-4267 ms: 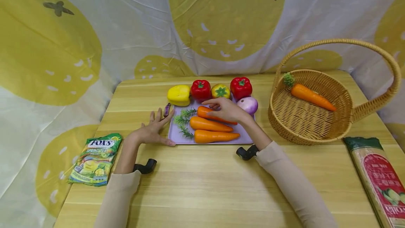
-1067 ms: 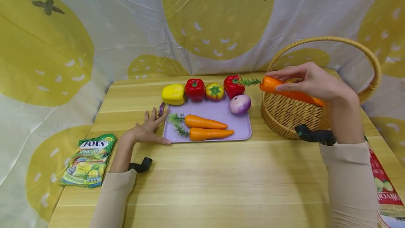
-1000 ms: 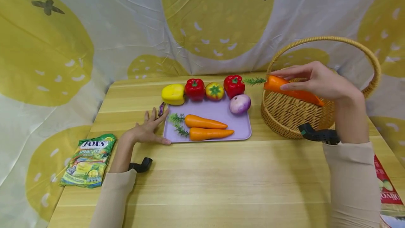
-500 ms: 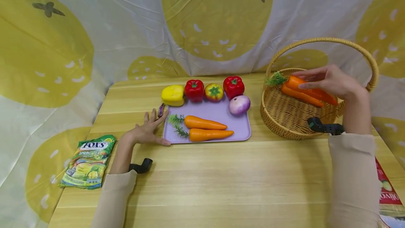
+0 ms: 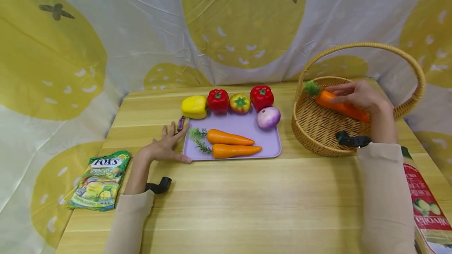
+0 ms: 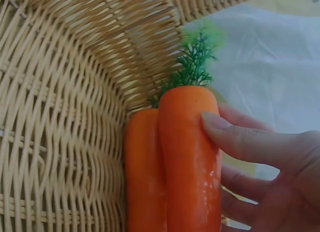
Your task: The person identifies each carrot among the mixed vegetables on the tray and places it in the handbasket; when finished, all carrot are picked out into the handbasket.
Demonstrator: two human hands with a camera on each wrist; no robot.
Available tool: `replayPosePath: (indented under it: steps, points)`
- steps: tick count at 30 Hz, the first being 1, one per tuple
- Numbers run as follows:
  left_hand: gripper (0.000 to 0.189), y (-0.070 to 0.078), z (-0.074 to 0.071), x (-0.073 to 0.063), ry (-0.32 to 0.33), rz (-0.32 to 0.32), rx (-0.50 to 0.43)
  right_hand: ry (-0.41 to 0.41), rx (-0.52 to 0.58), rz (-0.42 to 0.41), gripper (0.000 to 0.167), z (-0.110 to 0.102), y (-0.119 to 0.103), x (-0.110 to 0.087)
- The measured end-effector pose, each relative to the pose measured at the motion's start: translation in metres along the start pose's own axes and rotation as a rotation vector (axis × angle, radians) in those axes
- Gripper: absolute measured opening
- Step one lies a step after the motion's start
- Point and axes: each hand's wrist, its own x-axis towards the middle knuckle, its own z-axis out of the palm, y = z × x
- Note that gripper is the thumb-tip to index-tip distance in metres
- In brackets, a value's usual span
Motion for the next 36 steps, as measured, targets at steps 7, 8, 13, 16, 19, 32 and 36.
replayPosePath:
  steps: [7,8,13,16,19,32,36]
  points:
    - [0.126,0.000,-0.001,-0.001,0.003,0.002,0.000,0.023,-0.118,0.020,0.053,0.007,-0.005,0.004]
    - [0.126,0.000,-0.001,-0.001,0.004,0.003,-0.001,0.019,-0.129,0.018,0.054,0.008,-0.006,0.005]
    - [0.126,0.000,-0.001,-0.001,0.007,0.008,-0.001,-0.004,-0.145,-0.005,0.055,0.013,-0.004,0.007]
    - [0.126,0.000,0.000,-0.001,0.007,0.010,-0.002,-0.007,-0.125,-0.011,0.053,0.016,-0.001,0.009]
    - [0.126,-0.001,0.000,0.000,0.008,0.014,-0.003,-0.016,-0.114,-0.006,0.054,0.019,-0.001,0.010]
    - [0.126,-0.001,0.000,0.000,0.004,0.011,-0.007,-0.063,-0.093,0.025,0.056,0.029,-0.001,0.014]
    - [0.127,-0.001,0.000,0.000,0.006,0.011,-0.009,-0.053,-0.089,0.042,0.055,0.028,0.001,0.014]
